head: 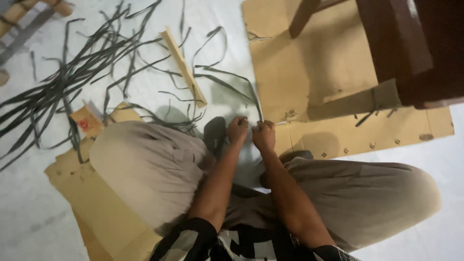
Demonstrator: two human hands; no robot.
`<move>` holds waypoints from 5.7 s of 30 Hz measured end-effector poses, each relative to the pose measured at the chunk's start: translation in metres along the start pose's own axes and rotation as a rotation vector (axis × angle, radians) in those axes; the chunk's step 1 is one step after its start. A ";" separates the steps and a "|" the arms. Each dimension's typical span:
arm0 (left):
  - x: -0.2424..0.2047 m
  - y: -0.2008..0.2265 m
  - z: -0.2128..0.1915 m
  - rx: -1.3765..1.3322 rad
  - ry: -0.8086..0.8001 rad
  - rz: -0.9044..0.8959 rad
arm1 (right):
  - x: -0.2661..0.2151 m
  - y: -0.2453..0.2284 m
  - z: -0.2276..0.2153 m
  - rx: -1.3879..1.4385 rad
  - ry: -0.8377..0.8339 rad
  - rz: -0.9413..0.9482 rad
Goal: Wrapping the legs of a wooden chair with cardboard and plastic straps for protection.
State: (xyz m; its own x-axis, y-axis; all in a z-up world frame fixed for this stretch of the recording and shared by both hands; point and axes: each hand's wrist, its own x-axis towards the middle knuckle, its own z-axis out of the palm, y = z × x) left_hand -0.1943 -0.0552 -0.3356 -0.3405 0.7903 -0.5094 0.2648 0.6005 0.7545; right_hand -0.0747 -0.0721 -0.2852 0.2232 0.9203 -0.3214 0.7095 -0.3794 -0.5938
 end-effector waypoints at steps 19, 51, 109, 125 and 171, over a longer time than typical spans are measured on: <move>-0.015 0.042 -0.082 -0.015 0.179 0.101 | -0.030 -0.022 0.087 -0.590 -0.922 -0.386; 0.120 0.079 -0.058 0.513 -0.017 0.341 | 0.008 -0.005 0.052 -0.214 -0.802 -0.234; -0.073 0.234 0.092 -0.363 -0.314 0.609 | -0.003 0.144 -0.204 1.318 1.101 0.667; -0.090 0.335 0.087 -0.006 -0.833 1.253 | 0.049 0.048 -0.313 0.969 0.563 0.229; -0.113 0.233 0.084 -0.392 -0.935 0.248 | -0.024 -0.007 -0.245 1.225 0.613 0.235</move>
State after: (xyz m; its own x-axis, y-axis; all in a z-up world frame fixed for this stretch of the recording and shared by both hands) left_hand -0.0181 0.0057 -0.1367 0.5623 0.7657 -0.3122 -0.1369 0.4586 0.8780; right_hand 0.0792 -0.0686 -0.0926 0.7346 0.5978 -0.3209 -0.3458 -0.0770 -0.9351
